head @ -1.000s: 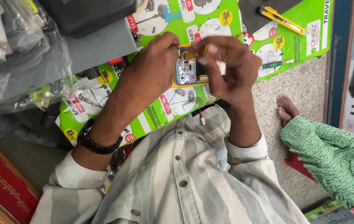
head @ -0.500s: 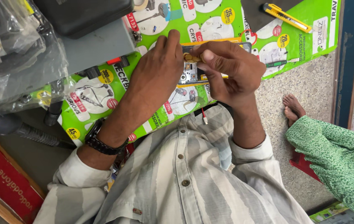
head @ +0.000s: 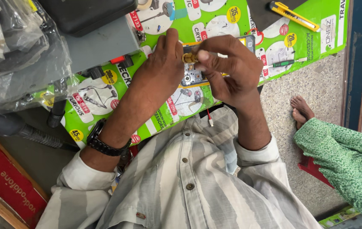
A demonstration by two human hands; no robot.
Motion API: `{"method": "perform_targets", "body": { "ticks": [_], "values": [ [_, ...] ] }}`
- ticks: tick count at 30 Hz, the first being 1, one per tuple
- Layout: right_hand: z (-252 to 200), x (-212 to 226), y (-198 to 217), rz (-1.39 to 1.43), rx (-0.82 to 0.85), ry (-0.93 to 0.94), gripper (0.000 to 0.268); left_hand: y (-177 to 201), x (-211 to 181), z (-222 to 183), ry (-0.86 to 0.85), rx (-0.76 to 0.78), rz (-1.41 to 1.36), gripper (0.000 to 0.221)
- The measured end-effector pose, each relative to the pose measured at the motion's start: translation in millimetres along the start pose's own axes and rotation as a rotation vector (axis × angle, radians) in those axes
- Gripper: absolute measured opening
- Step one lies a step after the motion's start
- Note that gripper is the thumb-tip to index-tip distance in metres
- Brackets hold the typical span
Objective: The person uses a yellow utility knife to carefully scrape and pry at the internal components of a disassembled smartphone. They work on the area around the battery and motherboard, occasionally lifting small parts or wires with the tool. The task involves precise manipulation of the device's internal hardware.
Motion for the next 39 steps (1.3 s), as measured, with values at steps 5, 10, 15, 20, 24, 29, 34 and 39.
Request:
{"method": "perform_targets", "body": {
  "ticks": [5, 10, 15, 20, 24, 29, 34, 39],
  "values": [
    [0, -3, 1, 0.029, -0.015, -0.036, 0.032, 3, 5, 0, -0.088, 0.005, -0.001, 0.022],
    [2, -1, -5, 0.053, 0.011, -0.012, 0.032, 22, 7, -3, -0.141, 0.062, 0.071, 0.028],
    [2, 5, -4, 0.028, 0.016, -0.085, 0.031, 28, 9, 2, 0.004, 0.108, -0.156, 0.021],
    [7, 6, -1, 0.028, 0.044, -0.058, 0.039, 32, 10, -4, -0.034, 0.069, -0.249, 0.021],
    [5, 1, -3, 0.134, 0.035, -0.109, 0.045, 34, 11, -4, -0.092, 0.085, -0.323, 0.026],
    [1, 0, -5, 0.013, 0.034, -0.027, 0.053, 36, 8, -1, -0.081, 0.053, -0.365, 0.022],
    [-13, -8, -12, 0.082, 0.034, -0.243, 0.055, 38, 3, 2, -0.132, -0.027, -0.245, 0.008],
    [-28, -47, -7, 0.506, -0.378, -0.437, 0.050, 37, -5, 0, -0.122, 0.048, -0.082, 0.004]
  ]
}}
Point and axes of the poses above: each hand's wrist, its own z-axis towards the middle knuckle, its own y-axis out of the back of the hand, x = y × z, the point moved 2 cm from there along z, towards the middle knuckle, and after that the axes turned 7 degrees about -y, right-handed, at the moved point
